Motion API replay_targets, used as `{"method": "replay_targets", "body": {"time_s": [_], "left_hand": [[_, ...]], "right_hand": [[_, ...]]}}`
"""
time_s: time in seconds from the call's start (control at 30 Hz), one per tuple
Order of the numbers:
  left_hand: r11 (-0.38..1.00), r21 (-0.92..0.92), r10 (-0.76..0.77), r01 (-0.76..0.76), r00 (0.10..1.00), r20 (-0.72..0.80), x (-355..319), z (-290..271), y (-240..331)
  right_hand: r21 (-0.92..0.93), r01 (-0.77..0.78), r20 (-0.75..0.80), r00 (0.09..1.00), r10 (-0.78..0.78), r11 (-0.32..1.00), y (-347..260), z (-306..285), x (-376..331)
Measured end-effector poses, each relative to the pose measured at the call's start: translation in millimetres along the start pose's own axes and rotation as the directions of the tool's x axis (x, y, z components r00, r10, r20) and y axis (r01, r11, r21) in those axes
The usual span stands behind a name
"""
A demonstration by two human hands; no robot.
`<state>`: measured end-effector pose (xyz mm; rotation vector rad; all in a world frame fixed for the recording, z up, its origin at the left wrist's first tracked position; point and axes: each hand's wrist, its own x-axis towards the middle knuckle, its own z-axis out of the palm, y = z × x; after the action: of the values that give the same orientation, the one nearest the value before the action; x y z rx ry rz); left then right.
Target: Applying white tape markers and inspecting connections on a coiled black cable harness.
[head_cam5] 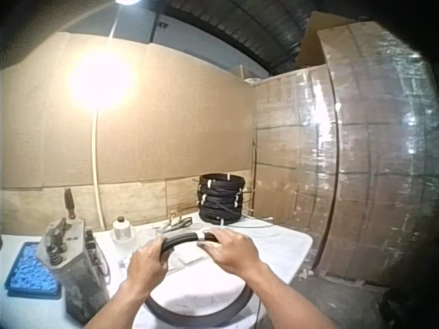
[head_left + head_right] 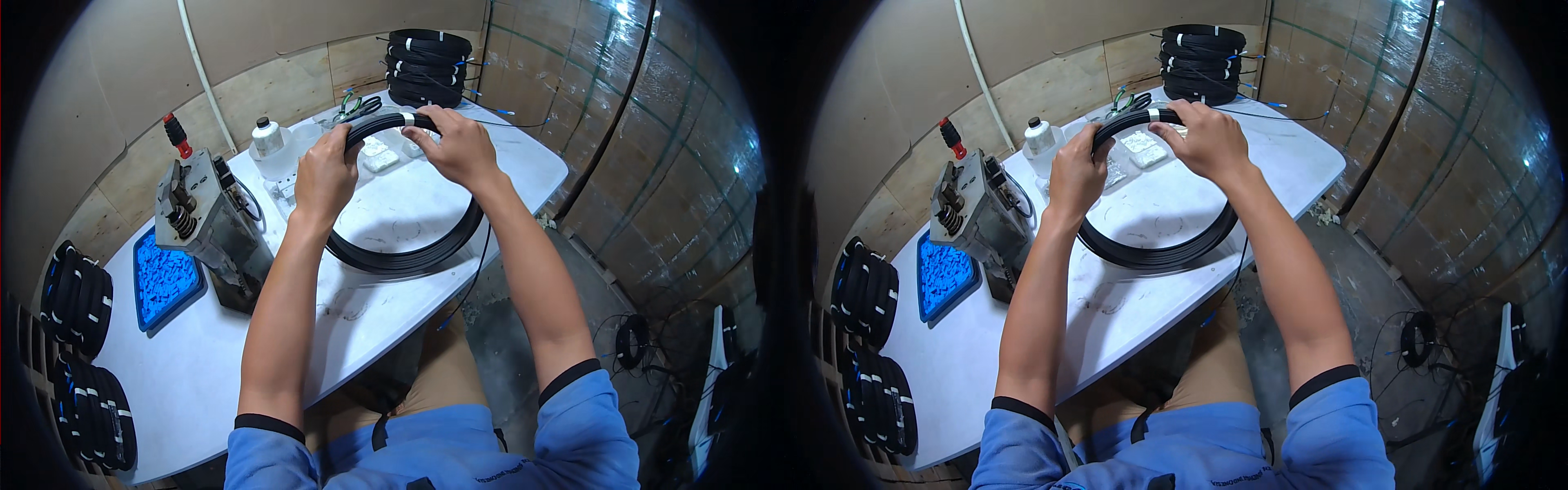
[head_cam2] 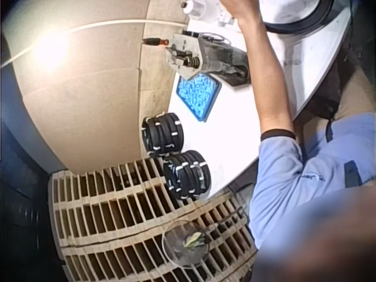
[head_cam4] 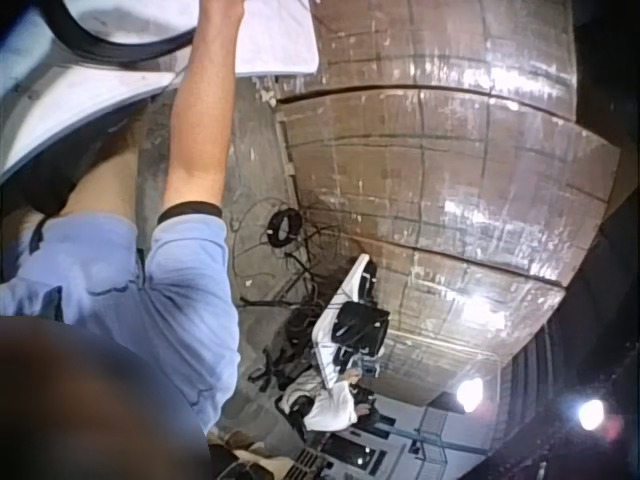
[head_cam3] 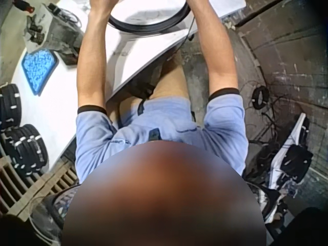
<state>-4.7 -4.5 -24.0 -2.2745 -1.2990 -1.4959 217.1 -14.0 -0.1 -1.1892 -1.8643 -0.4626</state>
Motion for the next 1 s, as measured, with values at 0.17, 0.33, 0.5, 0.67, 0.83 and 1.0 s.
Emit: {"method": "replay_targets", "body": {"time_s": [0.17, 0.33, 0.5, 0.67, 0.83, 1.0], "left_hand": [[0.999, -0.04, -0.007, 0.006, 1.0, -0.008, -4, -2, -13], [0.989, -0.141, -0.029, 0.037, 0.998, 0.058, -1, -6, -8], [0.986, -0.157, -0.038, 0.05, 0.996, 0.074, -1, -11, -7], [0.93, -0.352, -0.069, 0.107, 0.991, 0.118, -1, -17, 3], [0.983, -0.168, 0.012, -0.079, 0.931, -0.365, -23, -23, 22], [0.67, -0.66, 0.023, 0.34, 0.879, 0.477, -93, 5, 96]], "right_hand": [[0.351, -0.295, 0.341, 0.924, 0.172, 0.889, 14, -22, -6], [0.408, -0.442, 0.446, 0.86, 0.248, 0.799, 27, -20, -16], [0.399, -0.434, 0.419, 0.87, 0.26, 0.808, 19, -27, -17], [0.504, -0.404, 0.357, 0.902, 0.242, 0.763, 32, -22, -21], [0.536, -0.517, 0.247, 0.852, 0.461, 0.668, 35, -33, -18], [0.651, -0.513, 0.069, 0.774, 0.629, 0.56, 40, -48, -6]]}}
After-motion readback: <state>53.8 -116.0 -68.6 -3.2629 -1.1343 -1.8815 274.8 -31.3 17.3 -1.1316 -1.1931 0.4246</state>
